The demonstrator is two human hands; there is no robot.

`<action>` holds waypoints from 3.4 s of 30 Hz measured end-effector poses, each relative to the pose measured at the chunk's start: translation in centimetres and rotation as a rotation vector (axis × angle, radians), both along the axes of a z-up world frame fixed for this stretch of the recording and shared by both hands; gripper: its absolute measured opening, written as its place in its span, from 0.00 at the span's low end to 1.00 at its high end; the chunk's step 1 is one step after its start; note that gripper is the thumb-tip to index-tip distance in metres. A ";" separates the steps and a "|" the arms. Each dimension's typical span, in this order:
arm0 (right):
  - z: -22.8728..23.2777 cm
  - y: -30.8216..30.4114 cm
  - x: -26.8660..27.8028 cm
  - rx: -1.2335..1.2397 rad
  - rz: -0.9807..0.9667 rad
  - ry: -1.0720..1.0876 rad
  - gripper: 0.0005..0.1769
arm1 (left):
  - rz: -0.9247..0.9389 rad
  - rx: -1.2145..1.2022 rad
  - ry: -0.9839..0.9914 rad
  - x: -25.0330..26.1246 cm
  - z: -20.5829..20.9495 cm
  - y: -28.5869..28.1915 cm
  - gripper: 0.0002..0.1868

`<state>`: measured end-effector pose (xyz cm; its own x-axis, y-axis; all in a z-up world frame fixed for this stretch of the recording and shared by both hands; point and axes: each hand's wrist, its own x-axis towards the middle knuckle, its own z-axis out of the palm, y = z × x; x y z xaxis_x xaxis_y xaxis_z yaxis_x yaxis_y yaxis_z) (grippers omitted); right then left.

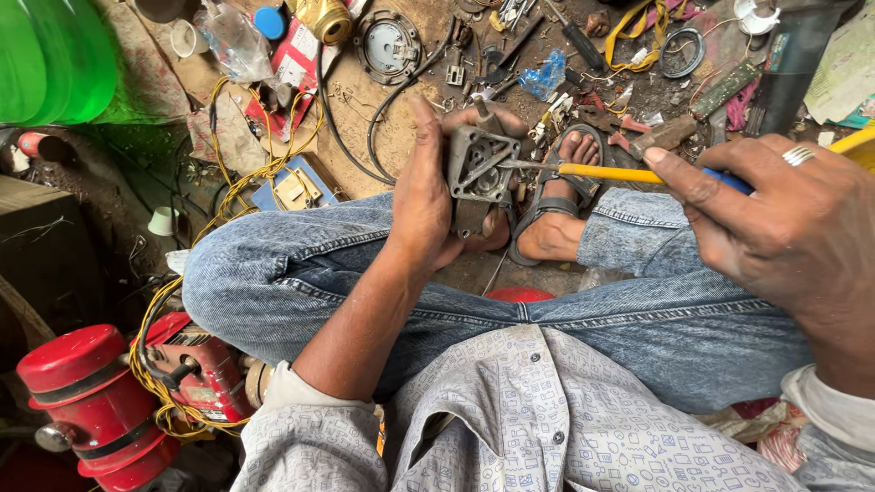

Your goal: The person sits on the floor and uses a screwdriver and pliers to manipulate a small metal mechanical part. They repeatedly pry, scrape, and adjust internal components of the part while turning it over in their hands.

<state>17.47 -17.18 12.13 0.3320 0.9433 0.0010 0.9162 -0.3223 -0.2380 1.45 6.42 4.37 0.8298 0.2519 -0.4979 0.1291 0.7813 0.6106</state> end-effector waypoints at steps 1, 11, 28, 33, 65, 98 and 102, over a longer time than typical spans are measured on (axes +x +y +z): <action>0.2 0.1 0.0 -0.008 0.010 -0.016 0.29 | -0.009 -0.010 0.005 0.0 -0.1 -0.1 0.42; 0.3 -0.7 0.6 -0.110 0.124 -0.191 0.32 | -0.104 -0.102 0.074 -0.4 -0.4 0.1 0.35; -0.7 -2.2 1.7 -0.054 0.162 -0.057 0.30 | -0.274 -0.074 0.250 -0.5 -1.0 0.1 0.38; -1.2 -2.0 1.9 -0.026 0.214 -0.019 0.30 | -0.364 -0.088 0.273 -0.7 -0.9 0.4 0.39; -1.7 -2.9 2.5 0.154 0.015 0.223 0.19 | -0.244 -0.434 0.105 -1.2 -2.7 -0.6 0.33; 0.3 -1.6 0.4 0.097 -0.054 0.100 0.10 | -0.237 0.392 -0.006 0.2 -1.4 -1.1 0.39; 1.8 -0.2 -1.0 0.006 -0.019 -0.024 0.09 | -0.144 0.765 0.011 0.0 -1.7 -2.1 0.36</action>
